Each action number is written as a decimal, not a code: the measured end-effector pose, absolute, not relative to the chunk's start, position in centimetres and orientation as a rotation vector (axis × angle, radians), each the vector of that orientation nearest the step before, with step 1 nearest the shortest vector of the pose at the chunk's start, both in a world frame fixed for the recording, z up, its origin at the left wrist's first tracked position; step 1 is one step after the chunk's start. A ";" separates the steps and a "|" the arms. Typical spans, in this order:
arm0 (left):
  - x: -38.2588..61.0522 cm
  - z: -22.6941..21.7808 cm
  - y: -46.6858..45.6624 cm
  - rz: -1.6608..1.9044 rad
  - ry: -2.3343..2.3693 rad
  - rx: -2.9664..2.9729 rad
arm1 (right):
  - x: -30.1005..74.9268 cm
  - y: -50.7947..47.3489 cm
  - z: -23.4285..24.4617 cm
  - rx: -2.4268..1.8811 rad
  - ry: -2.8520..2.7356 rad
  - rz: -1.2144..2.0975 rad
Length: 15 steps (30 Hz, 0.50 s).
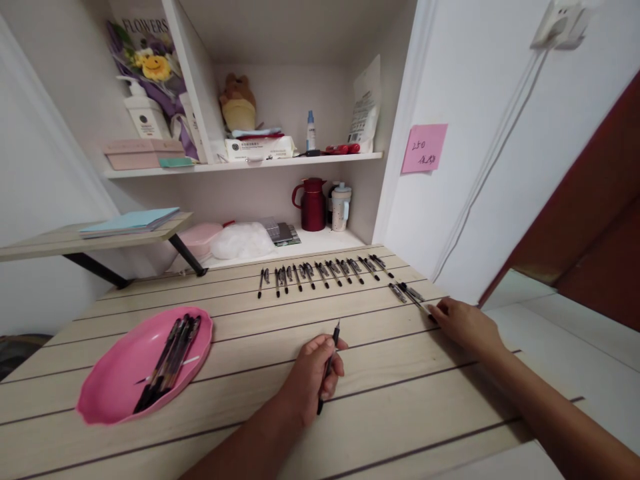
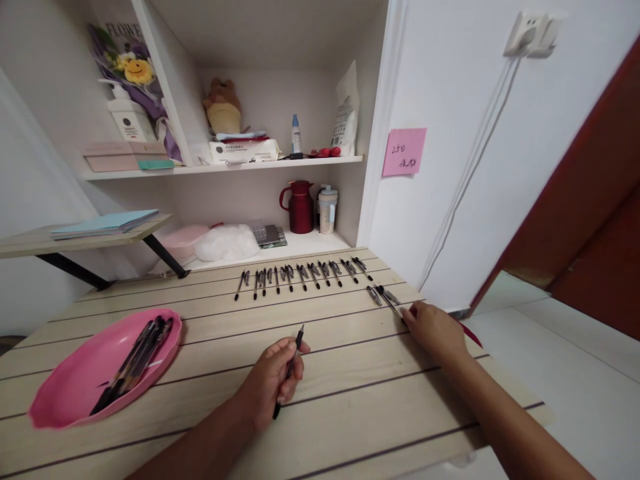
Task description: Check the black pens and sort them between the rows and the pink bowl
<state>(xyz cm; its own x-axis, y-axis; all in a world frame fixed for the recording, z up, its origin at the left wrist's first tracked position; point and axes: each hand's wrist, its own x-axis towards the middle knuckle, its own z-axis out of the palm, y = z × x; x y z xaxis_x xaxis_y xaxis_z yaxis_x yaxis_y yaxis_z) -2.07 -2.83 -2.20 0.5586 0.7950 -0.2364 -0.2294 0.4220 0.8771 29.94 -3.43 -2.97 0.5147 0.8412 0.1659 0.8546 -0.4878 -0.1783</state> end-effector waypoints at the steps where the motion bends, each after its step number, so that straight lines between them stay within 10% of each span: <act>1: -2.1 -2.2 -2.8 0.716 0.720 0.918 | 30.2 -3.4 -2.9 -2.522 -1.439 -0.097; 7: -1.9 -2.4 -2.9 0.769 0.692 0.849 | 28.2 -4.3 -2.0 -2.351 -1.407 -0.044; 15: -1.1 -2.1 -3.2 0.942 0.503 0.445 | 12.5 -8.9 -2.2 -1.479 -1.624 0.962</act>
